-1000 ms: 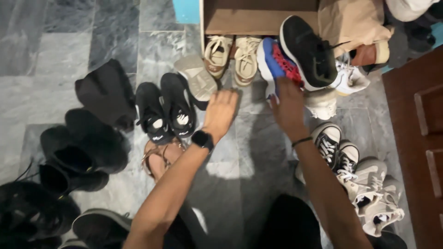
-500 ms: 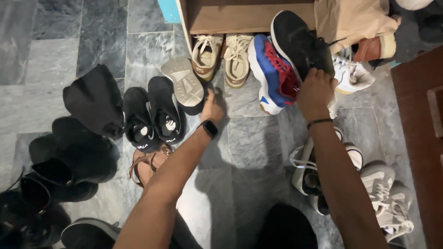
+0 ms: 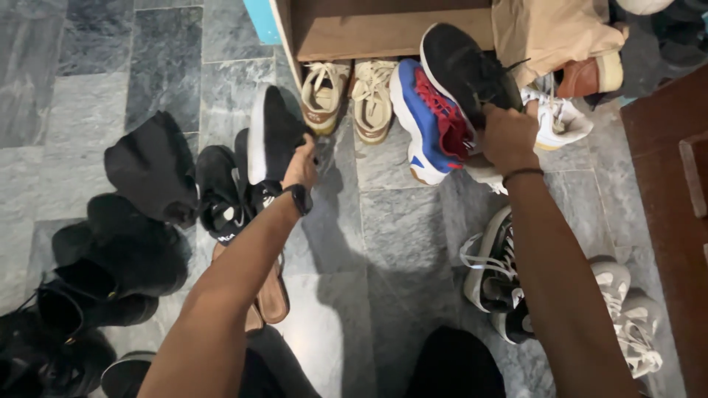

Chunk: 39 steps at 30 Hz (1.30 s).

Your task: Organizing various pairs of shoes on a multi-tiered shoe rack

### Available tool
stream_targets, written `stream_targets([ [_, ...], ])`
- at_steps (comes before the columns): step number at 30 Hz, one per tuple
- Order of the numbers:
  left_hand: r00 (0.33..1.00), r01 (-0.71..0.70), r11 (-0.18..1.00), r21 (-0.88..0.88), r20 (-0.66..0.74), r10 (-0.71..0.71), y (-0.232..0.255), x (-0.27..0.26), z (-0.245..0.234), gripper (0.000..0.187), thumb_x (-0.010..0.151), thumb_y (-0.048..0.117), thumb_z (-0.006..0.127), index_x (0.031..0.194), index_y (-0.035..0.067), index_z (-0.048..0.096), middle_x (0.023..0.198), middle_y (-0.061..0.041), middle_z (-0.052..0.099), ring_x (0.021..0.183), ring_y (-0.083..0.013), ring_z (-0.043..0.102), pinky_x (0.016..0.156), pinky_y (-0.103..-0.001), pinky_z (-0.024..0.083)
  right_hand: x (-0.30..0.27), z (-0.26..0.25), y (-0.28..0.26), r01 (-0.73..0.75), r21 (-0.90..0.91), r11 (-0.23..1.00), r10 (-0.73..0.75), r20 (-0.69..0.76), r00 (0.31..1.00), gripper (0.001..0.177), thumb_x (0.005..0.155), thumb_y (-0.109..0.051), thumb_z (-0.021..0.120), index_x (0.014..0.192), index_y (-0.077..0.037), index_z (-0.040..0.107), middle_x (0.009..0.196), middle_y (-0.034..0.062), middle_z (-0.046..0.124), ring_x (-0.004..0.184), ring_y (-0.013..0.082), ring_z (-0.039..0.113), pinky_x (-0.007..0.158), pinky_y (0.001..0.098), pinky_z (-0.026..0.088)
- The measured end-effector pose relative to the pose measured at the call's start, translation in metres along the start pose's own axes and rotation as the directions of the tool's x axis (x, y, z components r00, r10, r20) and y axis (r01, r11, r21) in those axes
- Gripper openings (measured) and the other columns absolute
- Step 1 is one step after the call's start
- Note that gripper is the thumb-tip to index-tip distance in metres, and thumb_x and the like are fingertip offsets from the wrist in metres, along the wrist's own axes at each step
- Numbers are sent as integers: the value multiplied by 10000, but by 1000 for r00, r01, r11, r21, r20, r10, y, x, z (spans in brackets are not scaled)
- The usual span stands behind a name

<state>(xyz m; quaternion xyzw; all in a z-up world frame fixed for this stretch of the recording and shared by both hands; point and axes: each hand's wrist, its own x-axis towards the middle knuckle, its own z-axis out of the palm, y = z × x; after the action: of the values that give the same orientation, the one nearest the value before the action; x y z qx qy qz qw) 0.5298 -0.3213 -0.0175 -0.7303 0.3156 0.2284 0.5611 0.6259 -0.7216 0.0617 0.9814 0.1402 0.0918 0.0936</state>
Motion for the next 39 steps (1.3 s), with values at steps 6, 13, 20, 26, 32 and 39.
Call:
stream_targets([
  [6, 885, 338, 862, -377, -184, -428, -14, -6, 51, 354, 954, 267, 497, 1150, 125, 756, 1208, -73, 711, 1228, -304, 545, 1029, -529, 322, -8, -18, -8, 70, 16, 997, -67, -136, 988, 132, 878, -266, 711, 982, -187, 711, 758, 99, 728, 706, 289, 722, 928, 451, 412],
  [13, 629, 229, 688, -689, -435, -645, -44, -95, 27, 224, 842, 259, 553, 910, 100, 695, 878, -69, 657, 946, -247, 579, 874, -370, 404, -26, -84, -57, 130, 148, 980, -76, -324, 943, 129, 902, -228, 730, 906, -131, 644, 795, 132, 697, 750, 323, 675, 907, 454, 414],
  [20, 366, 32, 530, -847, -483, -795, -5, -131, -34, 86, 828, 158, 585, 890, 106, 615, 850, -81, 608, 879, -250, 595, 835, -385, 443, -84, -138, -158, 118, 290, 950, -7, -358, 934, 180, 899, -267, 717, 894, -100, 651, 727, 166, 677, 697, 390, 631, 872, 525, 400],
  [26, 350, -99, 509, -855, -509, -787, 80, -157, -77, 120, 830, 136, 589, 937, 84, 607, 873, -79, 579, 845, -239, 614, 828, -375, 479, -173, -126, -223, 52, 345, 937, 32, -232, 972, 199, 888, -278, 690, 863, -84, 654, 666, 187, 660, 635, 407, 623, 797, 513, 431],
  [32, 458, -195, 433, -880, -472, -753, 161, -154, -80, 119, 861, 136, 605, 971, 90, 610, 891, -77, 563, 796, -227, 646, 779, -366, 505, -239, -54, -254, 33, 449, 893, 2, -77, 997, 181, 875, -246, 670, 799, -85, 636, 711, 185, 696, 664, 389, 651, 782, 490, 439],
  [39, 581, -295, 231, -927, -366, -727, 202, -145, -75, 158, 906, 200, 624, 987, 66, 640, 929, -115, 614, 810, -272, 662, 810, -406, 483, -265, -20, -261, 77, 533, 843, -60, -49, 997, 171, 878, -221, 626, 847, -53, 638, 726, 187, 707, 692, 383, 676, 764, 498, 435],
])
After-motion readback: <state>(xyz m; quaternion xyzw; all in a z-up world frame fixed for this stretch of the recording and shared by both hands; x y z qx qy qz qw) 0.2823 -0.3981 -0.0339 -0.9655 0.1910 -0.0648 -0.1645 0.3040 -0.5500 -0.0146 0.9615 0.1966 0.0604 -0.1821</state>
